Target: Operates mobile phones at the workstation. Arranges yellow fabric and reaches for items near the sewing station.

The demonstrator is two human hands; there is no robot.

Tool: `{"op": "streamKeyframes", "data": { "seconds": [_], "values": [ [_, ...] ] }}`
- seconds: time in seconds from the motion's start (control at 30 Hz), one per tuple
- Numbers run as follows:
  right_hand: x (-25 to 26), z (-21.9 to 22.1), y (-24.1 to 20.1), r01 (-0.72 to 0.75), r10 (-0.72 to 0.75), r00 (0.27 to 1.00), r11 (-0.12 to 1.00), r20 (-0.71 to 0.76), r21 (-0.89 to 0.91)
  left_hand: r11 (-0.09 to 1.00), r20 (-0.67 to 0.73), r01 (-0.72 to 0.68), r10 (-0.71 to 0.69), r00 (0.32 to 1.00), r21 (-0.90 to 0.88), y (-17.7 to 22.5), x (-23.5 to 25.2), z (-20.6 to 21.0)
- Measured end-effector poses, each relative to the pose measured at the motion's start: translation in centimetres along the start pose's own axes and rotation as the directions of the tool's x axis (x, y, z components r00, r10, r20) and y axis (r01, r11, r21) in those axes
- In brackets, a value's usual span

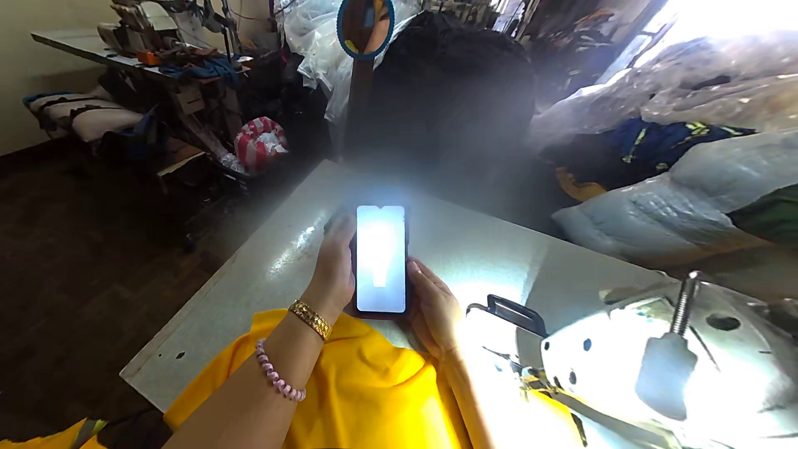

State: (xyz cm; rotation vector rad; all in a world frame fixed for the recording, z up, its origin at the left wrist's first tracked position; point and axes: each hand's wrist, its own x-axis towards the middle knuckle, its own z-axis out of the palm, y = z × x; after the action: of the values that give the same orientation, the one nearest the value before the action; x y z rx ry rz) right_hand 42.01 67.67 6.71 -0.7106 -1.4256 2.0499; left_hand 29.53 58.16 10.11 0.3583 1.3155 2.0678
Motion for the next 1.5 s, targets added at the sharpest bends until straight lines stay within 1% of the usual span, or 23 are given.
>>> {"op": "streamKeyframes", "data": {
  "seconds": [0.1,0.17,0.2,0.23,0.3,0.37,0.4,0.47,0.57,0.63,0.7,0.77,0.83,0.87,1.0,1.1,1.17,1.27,1.4,1.47,1.5],
  "values": [
    [0.9,-0.4,-0.9,0.107,-0.121,0.988,0.984,-0.093,-0.145,0.999,0.05,-0.005,0.007,0.999,-0.039,-0.3,0.8,-0.3],
    [1.5,-0.7,-2.9,0.14,-0.183,0.975,0.947,-0.125,-0.29,0.999,0.024,-0.042,0.041,0.999,0.025,0.1,1.1,-0.8],
    [1.8,-0.5,-4.0,0.157,-0.224,0.963,0.918,-0.15,-0.364,0.997,-0.022,-0.054,0.056,0.998,0.057,0.3,1.2,-1.1],
    [2.1,-0.2,-5.2,0.172,-0.275,0.946,0.874,-0.169,-0.455,0.996,-0.074,-0.06,0.065,0.995,0.074,0.4,1.2,-1.3],
    [2.9,0.2,-7.5,0.204,-0.37,0.919,0.742,-0.137,-0.639,0.996,-0.17,-0.057,0.067,0.983,0.061,0.5,1.3,-1.7],
    [4.4,0.9,-9.2,0.283,-0.482,0.875,0.57,-0.034,-0.771,0.998,-0.239,-0.067,0.07,0.969,0.023,0.3,1.7,-1.8],
    [5.2,1.6,-10.0,0.314,-0.505,0.863,0.506,0.019,-0.803,0.997,-0.26,-0.079,0.078,0.963,0.007,0.1,1.8,-1.7],
    [6.4,2.9,-11.2,0.367,-0.478,0.866,0.407,0.147,-0.836,0.994,-0.293,-0.112,0.103,0.95,-0.015,-0.2,2.1,-1.8],
    [8.9,4.8,-12.3,0.371,-0.342,0.902,0.298,0.265,-0.88,0.987,-0.318,-0.153,0.132,0.939,-0.042,-0.3,2.4,-2.0],
    [10.7,5.6,-12.6,0.352,-0.213,0.925,0.167,0.314,-0.921,0.984,-0.359,-0.156,0.116,0.926,-0.084,0.1,2.5,-1.8],
    [12.4,6.0,-12.6,0.337,-0.088,0.939,0.042,0.333,-0.94,0.982,-0.389,-0.157,0.103,0.915,-0.109,0.3,2.7,-1.8],
    [13.7,6.2,-12.4,0.342,0.006,0.94,-0.041,0.342,-0.939,0.982,-0.394,-0.153,0.098,0.914,-0.11,0.3,2.9,-1.8],
    [14.6,6.1,-12.0,0.333,0.068,0.942,-0.067,0.329,-0.94,0.983,-0.386,-0.148,0.097,0.917,-0.105,0.1,2.8,-1.8],
    [14.8,6.1,-11.9,0.325,0.082,0.944,-0.058,0.32,-0.944,0.983,-0.383,-0.146,0.095,0.919,-0.107,0.0,2.8,-1.8],
    [15.1,6.3,-11.8,0.269,0.103,0.96,-0.057,0.262,-0.962,0.986,-0.363,-0.136,0.093,0.927,-0.096,-0.2,2.5,-1.8],
    [15.4,6.3,-11.6,0.266,0.092,0.961,-0.057,0.26,-0.962,0.987,-0.36,-0.128,0.084,0.929,-0.099,-0.1,2.6,-1.7],
    [15.3,6.4,-11.5,0.276,0.086,0.958,-0.019,0.273,-0.961,0.987,-0.366,-0.128,0.083,0.927,-0.1,0.0,2.6,-1.6],
    [15.5,6.4,-11.2,0.283,0.079,0.956,0.007,0.283,-0.959,0.985,-0.369,-0.128,0.079,0.926,-0.111,0.1,2.7,-1.6],
    [17.3,5.0,-9.7,0.334,-0.001,0.943,0.013,0.334,-0.942,0.989,-0.353,-0.116,0.075,0.932,-0.096,-0.2,2.6,-1.6],
    [16.9,4.9,-10.0,0.335,-0.024,0.942,0.035,0.335,-0.941,0.989,-0.35,-0.117,0.078,0.934,-0.094,-0.2,2.6,-1.6],
    [16.2,5.0,-10.5,0.327,-0.045,0.945,0.066,0.325,-0.943,0.988,-0.35,-0.121,0.079,0.934,-0.1,-0.2,2.6,-1.7]
  ]
}}
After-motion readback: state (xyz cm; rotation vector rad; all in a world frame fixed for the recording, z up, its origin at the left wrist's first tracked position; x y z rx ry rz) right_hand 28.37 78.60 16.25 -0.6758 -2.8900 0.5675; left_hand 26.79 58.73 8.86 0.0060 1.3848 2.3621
